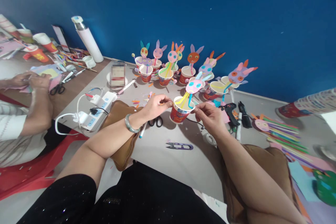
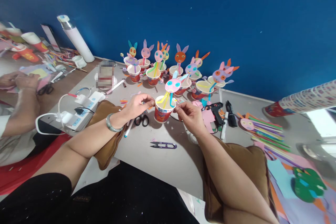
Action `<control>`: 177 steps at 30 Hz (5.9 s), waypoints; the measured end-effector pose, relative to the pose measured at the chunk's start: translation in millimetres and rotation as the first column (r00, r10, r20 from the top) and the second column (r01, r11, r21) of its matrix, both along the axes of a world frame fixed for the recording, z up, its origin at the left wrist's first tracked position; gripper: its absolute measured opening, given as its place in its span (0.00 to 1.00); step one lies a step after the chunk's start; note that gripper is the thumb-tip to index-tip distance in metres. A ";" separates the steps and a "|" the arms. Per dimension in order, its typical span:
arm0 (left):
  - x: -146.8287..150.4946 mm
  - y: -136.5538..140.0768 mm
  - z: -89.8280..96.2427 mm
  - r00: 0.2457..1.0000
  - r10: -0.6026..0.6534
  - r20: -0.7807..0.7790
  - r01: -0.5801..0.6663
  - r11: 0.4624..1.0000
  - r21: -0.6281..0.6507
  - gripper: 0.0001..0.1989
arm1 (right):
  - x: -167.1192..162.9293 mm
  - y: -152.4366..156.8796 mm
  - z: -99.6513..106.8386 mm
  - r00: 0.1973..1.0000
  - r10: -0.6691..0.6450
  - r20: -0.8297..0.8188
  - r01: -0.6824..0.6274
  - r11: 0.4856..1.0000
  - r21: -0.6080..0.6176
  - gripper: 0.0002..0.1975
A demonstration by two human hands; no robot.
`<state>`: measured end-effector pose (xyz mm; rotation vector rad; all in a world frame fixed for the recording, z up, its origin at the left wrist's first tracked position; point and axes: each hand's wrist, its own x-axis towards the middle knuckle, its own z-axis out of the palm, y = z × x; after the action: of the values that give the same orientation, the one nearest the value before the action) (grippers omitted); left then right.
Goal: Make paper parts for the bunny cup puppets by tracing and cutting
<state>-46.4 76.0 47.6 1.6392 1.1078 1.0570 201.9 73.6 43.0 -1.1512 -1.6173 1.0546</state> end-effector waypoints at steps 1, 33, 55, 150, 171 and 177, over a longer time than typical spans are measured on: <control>0.2 0.1 -0.3 1.000 -0.001 0.005 0.001 1.000 -0.004 0.08 | 0.2 -0.1 0.3 1.000 0.006 0.002 -0.006 1.000 0.000 0.23; -1.6 2.3 -0.6 0.999 -0.006 0.052 0.006 1.000 -0.006 0.07 | -3.2 -1.7 -0.7 0.999 -0.020 -0.050 0.018 1.000 -0.025 0.24; -0.3 2.9 -2.0 0.998 -0.045 0.039 0.048 0.995 -0.086 0.11 | -2.8 -1.5 -3.8 0.993 -0.101 -0.063 0.101 0.995 -0.005 0.23; -0.6 1.9 0.9 0.995 0.068 -0.072 -0.065 0.997 0.040 0.04 | -10.4 -1.9 -4.3 0.998 -0.007 -0.061 0.005 0.999 -0.033 0.22; 0.8 2.3 1.1 0.997 0.047 -0.069 -0.047 0.999 -0.006 0.04 | -7.5 -2.1 -6.9 0.999 -0.033 -0.013 0.034 0.999 0.024 0.22; -1.3 4.0 -0.4 0.996 0.065 -0.055 -0.063 0.997 0.040 0.04 | -9.8 -1.1 -7.4 0.996 0.013 -0.087 -0.014 1.000 -0.018 0.22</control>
<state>-47.7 80.1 47.2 1.6824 1.1905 1.0844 192.1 72.5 35.7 -1.0932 -1.5526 1.1155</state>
